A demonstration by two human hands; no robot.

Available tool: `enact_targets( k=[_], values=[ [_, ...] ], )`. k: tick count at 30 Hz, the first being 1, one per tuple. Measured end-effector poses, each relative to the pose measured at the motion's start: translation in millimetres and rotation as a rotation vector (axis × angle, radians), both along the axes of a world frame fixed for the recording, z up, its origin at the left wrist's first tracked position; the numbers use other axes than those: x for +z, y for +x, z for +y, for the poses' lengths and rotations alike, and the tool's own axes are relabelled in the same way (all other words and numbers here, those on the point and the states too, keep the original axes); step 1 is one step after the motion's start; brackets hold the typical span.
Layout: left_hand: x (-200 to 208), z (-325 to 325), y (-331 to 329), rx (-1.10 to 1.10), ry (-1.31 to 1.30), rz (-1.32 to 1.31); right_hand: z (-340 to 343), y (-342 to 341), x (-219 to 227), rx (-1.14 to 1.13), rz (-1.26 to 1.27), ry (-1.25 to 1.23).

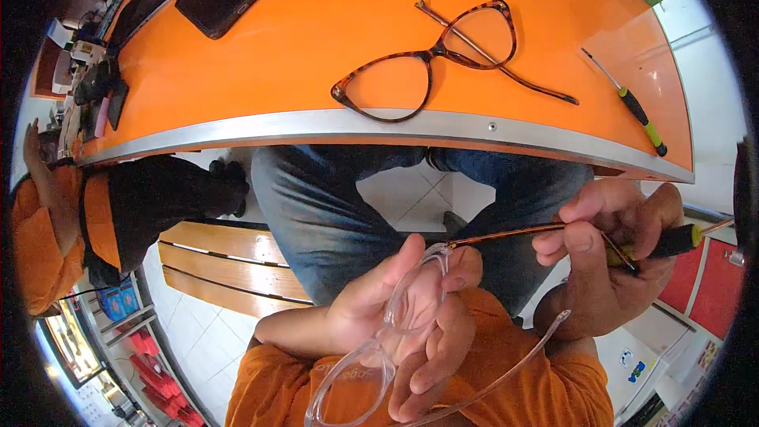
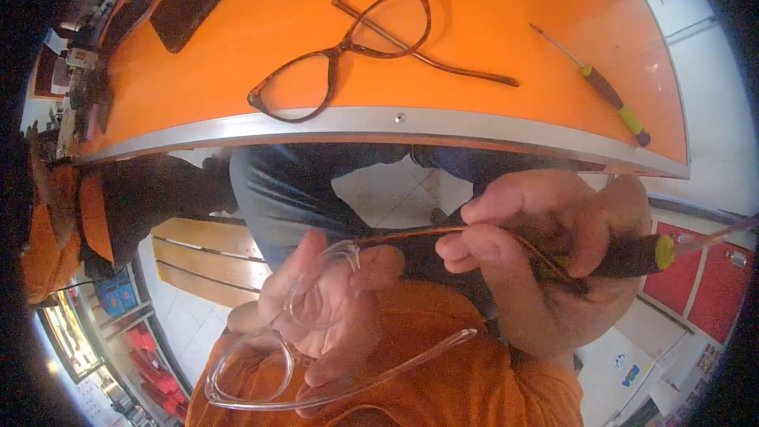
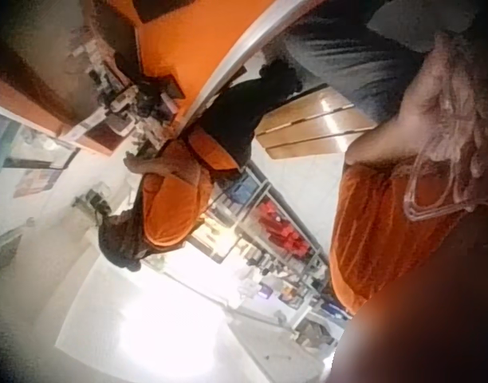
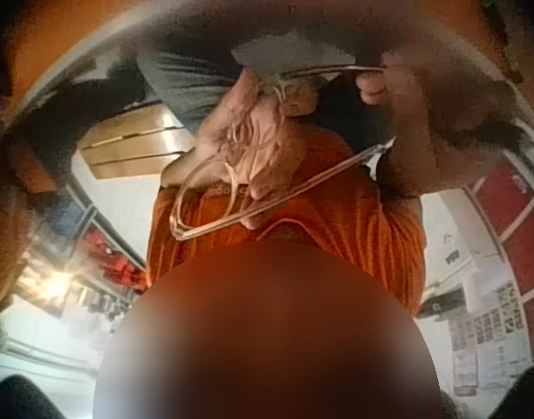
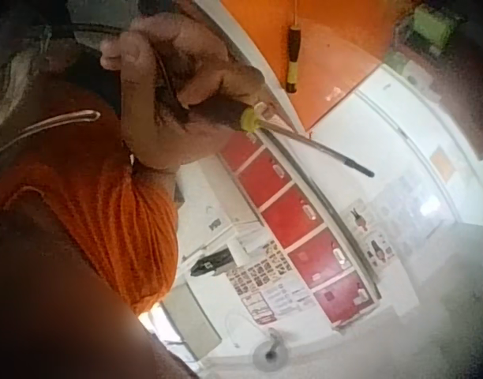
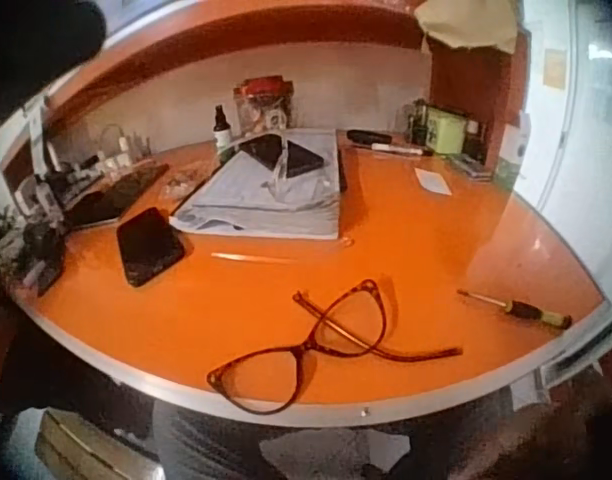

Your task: The person uses a small screwdriver to tighten a screw on the hinge of a pair of eyeglasses while sitting at an orange counter.

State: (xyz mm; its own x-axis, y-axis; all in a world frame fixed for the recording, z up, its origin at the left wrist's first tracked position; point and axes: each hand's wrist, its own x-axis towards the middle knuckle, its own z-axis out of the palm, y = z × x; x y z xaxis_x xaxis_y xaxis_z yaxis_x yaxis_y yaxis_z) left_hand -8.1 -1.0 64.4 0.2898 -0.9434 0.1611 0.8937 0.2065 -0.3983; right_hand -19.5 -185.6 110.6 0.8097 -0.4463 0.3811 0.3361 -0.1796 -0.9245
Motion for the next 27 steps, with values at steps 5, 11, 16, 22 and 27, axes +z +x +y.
enact_targets(
  k=[5, 11, 16, 22, 27],
  values=[
    [1, 2, 4, -0.104, 0.020, -0.030, -4, 0, 1, 0.016, -0.018, -0.030],
    [-3, -1, -1, -0.043, -0.023, -0.041, -2, 0, 2, 0.030, 0.019, 0.028],
    [-3, 9, 11, 0.034, 0.243, -0.167, -23, 0, 1, 0.112, -0.044, 0.066],
    [-21, 4, 13, 0.430, 0.571, -0.834, -55, -29, 3, 0.125, 0.127, -0.245],
    [-27, 3, 9, 0.480, 0.692, -0.977, -20, -17, 13, 0.617, 0.456, -0.761]
  ],
)
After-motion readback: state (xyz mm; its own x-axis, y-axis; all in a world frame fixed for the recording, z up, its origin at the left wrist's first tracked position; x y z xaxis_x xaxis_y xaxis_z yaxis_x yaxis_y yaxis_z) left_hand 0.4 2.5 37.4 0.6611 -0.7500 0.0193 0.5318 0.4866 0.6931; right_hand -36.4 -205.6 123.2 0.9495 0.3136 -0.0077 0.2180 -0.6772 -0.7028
